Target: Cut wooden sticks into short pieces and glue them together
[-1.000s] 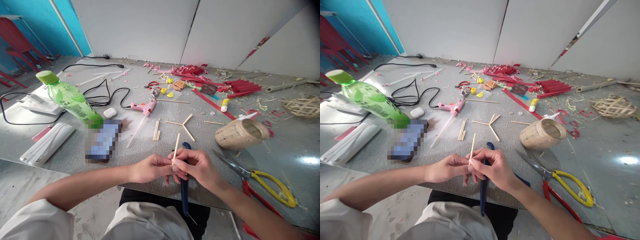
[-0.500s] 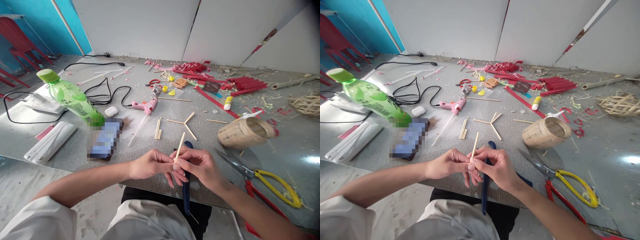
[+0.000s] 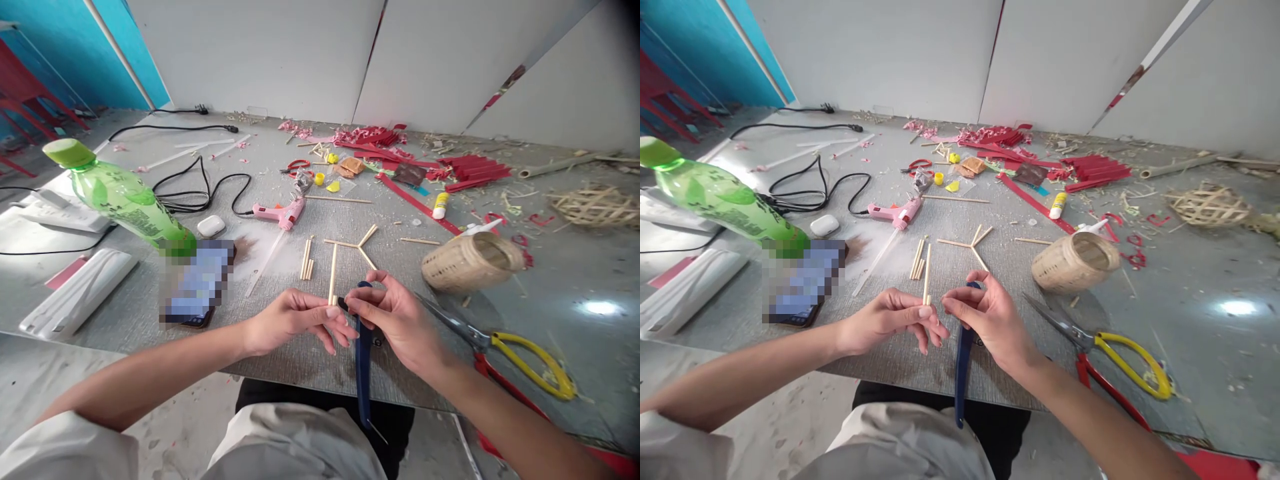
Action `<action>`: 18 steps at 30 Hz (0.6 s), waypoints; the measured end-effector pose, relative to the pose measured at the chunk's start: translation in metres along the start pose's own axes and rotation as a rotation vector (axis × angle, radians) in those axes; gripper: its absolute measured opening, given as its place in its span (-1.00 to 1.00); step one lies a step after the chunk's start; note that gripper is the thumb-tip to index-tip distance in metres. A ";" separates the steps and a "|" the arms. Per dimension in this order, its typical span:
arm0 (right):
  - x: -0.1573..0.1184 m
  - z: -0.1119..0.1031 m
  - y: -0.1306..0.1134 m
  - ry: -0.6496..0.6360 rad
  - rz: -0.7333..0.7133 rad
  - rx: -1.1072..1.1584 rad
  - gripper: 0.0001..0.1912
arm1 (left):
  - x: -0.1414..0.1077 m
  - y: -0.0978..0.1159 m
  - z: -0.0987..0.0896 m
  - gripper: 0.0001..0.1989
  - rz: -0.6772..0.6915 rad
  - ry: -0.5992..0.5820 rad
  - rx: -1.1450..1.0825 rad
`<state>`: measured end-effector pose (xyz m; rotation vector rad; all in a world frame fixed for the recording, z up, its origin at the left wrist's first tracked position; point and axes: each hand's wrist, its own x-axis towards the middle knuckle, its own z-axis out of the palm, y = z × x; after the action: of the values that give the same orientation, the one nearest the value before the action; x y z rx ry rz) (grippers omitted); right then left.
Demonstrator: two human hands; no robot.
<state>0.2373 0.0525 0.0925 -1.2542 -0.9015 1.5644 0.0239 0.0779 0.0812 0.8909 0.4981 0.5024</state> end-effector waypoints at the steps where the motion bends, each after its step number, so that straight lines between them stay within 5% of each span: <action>1: -0.001 0.000 0.001 -0.002 -0.013 -0.001 -0.32 | 0.001 -0.001 0.000 -0.67 -0.004 0.007 0.002; 12: -0.012 0.003 -0.012 -0.031 -0.154 -0.008 -0.38 | 0.003 -0.008 0.003 -0.61 -0.001 0.072 0.043; 15: -0.047 -0.011 -0.010 0.024 -0.162 -0.032 -0.39 | 0.001 -0.011 0.004 -0.60 0.001 0.063 0.036; 18: -0.105 -0.043 0.020 0.165 -0.144 -0.090 -0.43 | 0.000 -0.014 0.003 -0.60 -0.022 0.069 0.028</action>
<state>0.2825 -0.0529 0.0979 -1.3296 -0.9423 1.3004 0.0291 0.0685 0.0713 0.8965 0.5781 0.5084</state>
